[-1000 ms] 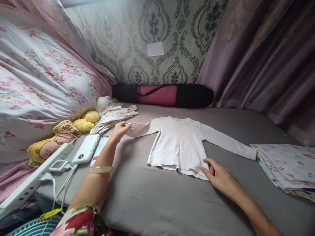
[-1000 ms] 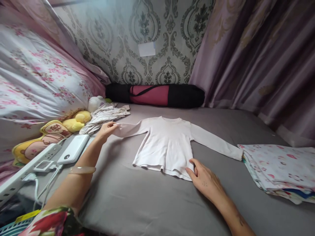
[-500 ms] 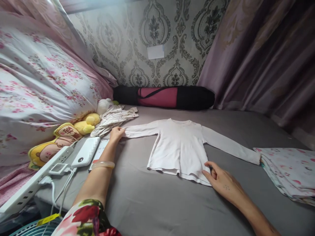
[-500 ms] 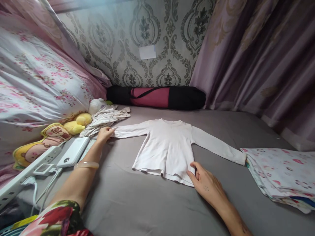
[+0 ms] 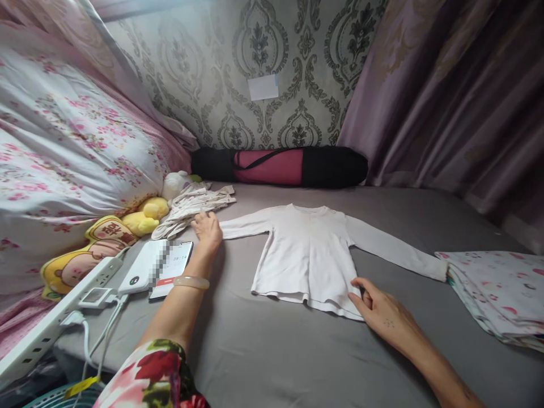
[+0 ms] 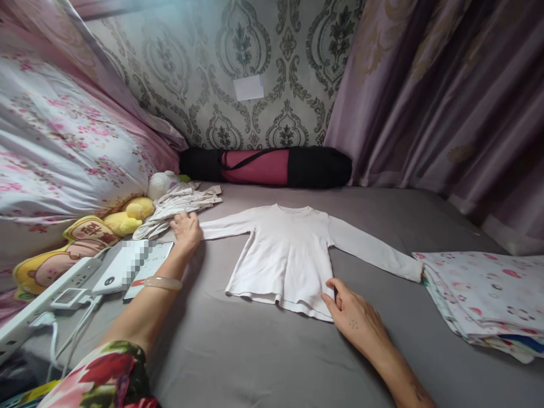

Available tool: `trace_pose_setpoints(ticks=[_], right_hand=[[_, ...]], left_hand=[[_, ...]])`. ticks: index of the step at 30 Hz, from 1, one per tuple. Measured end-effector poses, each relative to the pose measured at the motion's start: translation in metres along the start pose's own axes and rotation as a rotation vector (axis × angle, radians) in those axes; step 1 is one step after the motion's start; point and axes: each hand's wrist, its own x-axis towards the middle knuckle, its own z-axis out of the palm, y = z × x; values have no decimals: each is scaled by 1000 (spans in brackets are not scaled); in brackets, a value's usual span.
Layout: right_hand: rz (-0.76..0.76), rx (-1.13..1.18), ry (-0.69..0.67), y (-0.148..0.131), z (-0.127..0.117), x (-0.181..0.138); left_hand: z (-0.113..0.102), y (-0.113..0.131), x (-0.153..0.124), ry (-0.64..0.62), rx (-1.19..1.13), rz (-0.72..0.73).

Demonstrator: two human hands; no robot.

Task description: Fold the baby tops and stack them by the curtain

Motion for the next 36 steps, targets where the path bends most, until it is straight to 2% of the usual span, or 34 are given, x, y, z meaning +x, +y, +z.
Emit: trace_pose_setpoints(ticks=[4, 6, 9, 12, 17, 25, 29, 32, 36], right_hand=[[14, 8, -14, -1, -1, 1], [10, 12, -5, 0, -1, 0], [7, 11, 10, 0, -1, 0], [15, 6, -5, 1, -1, 1], [28, -2, -23, 3, 1, 2], [41, -14, -24, 5, 2, 2], [44, -22, -28, 2, 0, 1], [41, -22, -21, 0, -1, 1], [41, -13, 15, -4, -1, 0]], left_hand=[[7, 52, 0, -146, -293, 405], [15, 81, -2, -221, -428, 531], [27, 114, -7, -305, -431, 600], [33, 123, -10, -384, -362, 601], [32, 94, -13, -432, -259, 561], [26, 31, -17, -432, -135, 345], [25, 3, -16, -409, -88, 297], [20, -7, -18, -360, -58, 268], [4, 1, -35, -176, -20, 193]])
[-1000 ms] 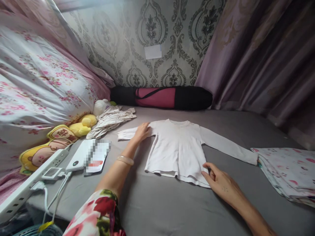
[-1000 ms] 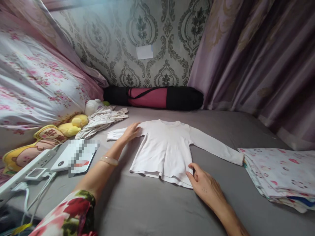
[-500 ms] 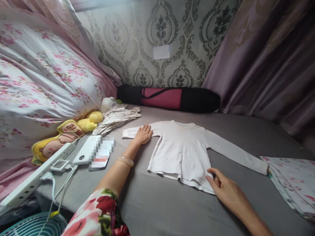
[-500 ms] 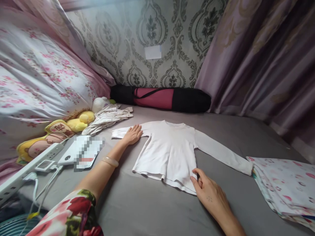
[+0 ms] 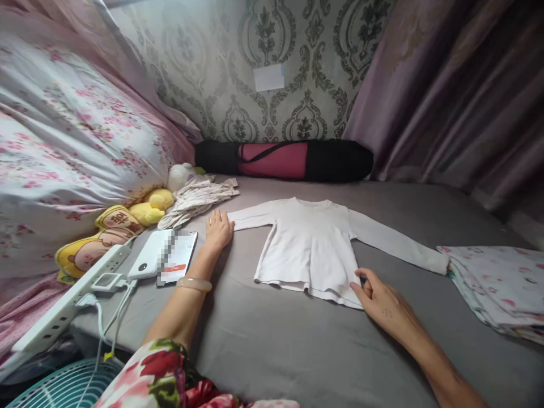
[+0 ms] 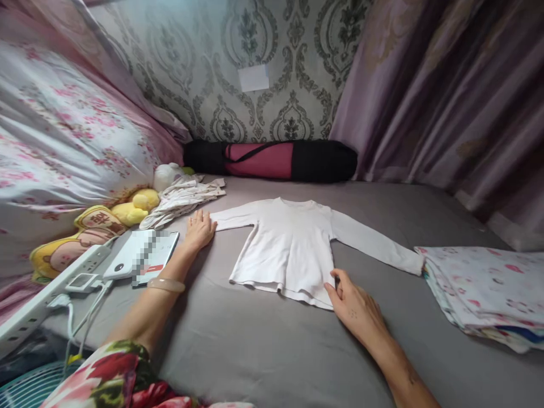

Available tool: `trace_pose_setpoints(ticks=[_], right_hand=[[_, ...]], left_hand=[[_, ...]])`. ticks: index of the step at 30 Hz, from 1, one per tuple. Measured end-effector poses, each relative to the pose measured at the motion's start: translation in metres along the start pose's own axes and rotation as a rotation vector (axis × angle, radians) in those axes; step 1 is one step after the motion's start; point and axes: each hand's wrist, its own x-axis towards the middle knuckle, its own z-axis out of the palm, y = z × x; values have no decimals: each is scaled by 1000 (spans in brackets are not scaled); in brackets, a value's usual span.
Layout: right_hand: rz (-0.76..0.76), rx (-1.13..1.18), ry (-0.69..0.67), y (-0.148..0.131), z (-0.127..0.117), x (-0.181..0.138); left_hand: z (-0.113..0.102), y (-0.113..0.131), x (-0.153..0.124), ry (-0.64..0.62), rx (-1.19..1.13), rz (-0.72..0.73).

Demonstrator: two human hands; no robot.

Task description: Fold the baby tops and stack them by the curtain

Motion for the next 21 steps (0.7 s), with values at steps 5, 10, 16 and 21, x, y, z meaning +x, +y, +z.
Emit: trace_pose_setpoints(ticks=[5, 10, 16, 21], right_hand=[[128, -72, -9, -10, -10, -10], [181, -129, -19, -18, -17, -23], [54, -97, 32, -23, -10, -31], [62, 1, 42, -27, -12, -29]], left_hand=[[-13, 39, -51, -17, -168, 90], [-16, 58, -95, -231, -314, 199], [-23, 60, -106, -303, -414, 241], [-30, 62, -107, -441, -566, 170]])
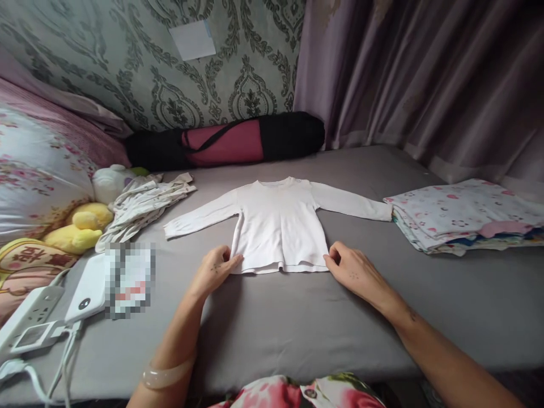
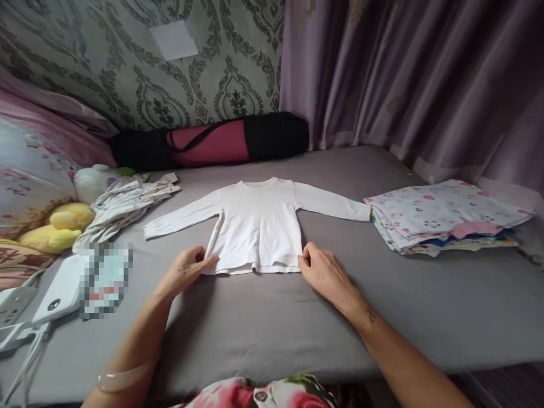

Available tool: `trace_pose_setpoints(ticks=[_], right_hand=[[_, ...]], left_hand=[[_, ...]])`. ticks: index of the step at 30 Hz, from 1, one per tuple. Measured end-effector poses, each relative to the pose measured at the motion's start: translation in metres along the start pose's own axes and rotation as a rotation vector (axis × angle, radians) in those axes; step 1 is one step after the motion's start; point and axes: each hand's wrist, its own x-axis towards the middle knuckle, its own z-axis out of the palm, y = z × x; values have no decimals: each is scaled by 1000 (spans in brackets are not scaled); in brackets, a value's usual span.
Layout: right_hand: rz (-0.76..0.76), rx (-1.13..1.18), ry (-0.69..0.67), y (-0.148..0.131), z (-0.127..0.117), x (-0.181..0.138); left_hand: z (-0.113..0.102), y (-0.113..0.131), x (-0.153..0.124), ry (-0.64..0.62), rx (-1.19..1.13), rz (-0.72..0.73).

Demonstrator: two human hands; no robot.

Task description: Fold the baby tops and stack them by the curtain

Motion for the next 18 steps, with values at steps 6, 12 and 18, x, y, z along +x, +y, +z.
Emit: trace_pose_setpoints(ticks=[6, 12, 18], right_hand=[[-97, 57, -93, 14, -11, 5], [-138, 13, -227, 32, -22, 9], [-155, 4, -267, 32, -23, 9]], left_hand=[[-12, -10, -3, -36, -123, -15], [-18, -30, -2, -144, -198, -31], [-19, -30, -2, -222, -183, -53]])
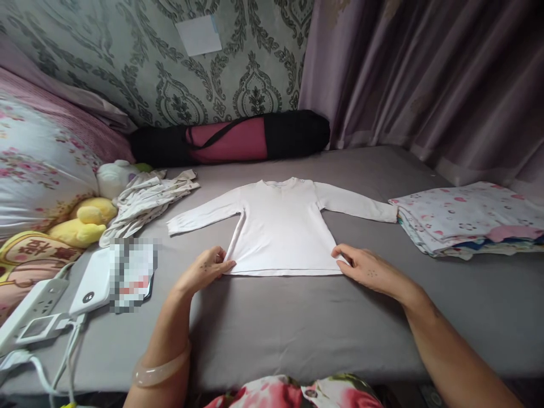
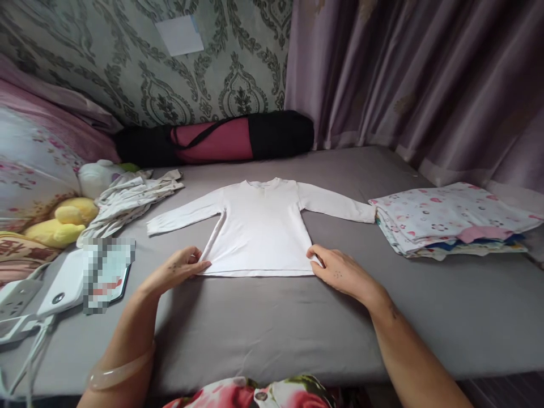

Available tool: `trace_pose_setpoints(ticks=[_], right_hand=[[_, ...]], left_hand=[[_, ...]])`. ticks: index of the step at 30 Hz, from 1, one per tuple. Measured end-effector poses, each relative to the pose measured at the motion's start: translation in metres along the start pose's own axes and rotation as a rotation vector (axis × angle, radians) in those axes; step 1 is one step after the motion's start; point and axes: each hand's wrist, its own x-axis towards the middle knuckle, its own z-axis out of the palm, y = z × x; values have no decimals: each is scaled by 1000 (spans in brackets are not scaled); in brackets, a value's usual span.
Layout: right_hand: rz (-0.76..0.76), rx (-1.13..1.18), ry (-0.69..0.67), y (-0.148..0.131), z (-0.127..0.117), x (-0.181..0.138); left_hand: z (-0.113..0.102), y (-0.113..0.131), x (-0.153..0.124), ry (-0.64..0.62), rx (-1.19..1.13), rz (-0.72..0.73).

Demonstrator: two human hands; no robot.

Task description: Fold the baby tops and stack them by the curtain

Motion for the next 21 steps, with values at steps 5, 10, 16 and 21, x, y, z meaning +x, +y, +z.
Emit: trace_pose_setpoints(ticks=[5, 10, 16, 21], right_hand=[[-10, -23, -24, -1, -3, 0], [-23, -136, -60, -5, -15, 4], [-131, -304, 6, -36, -28, 41], [-267, -217, 232, -71, -6, 113]], left_hand=[[-6, 8, -4, -101, 125, -12], [-10, 9, -4, -156, 157, -38], [-9, 8, -3, -144, 147, -36], [-9, 6, -3, -152, 135, -21]])
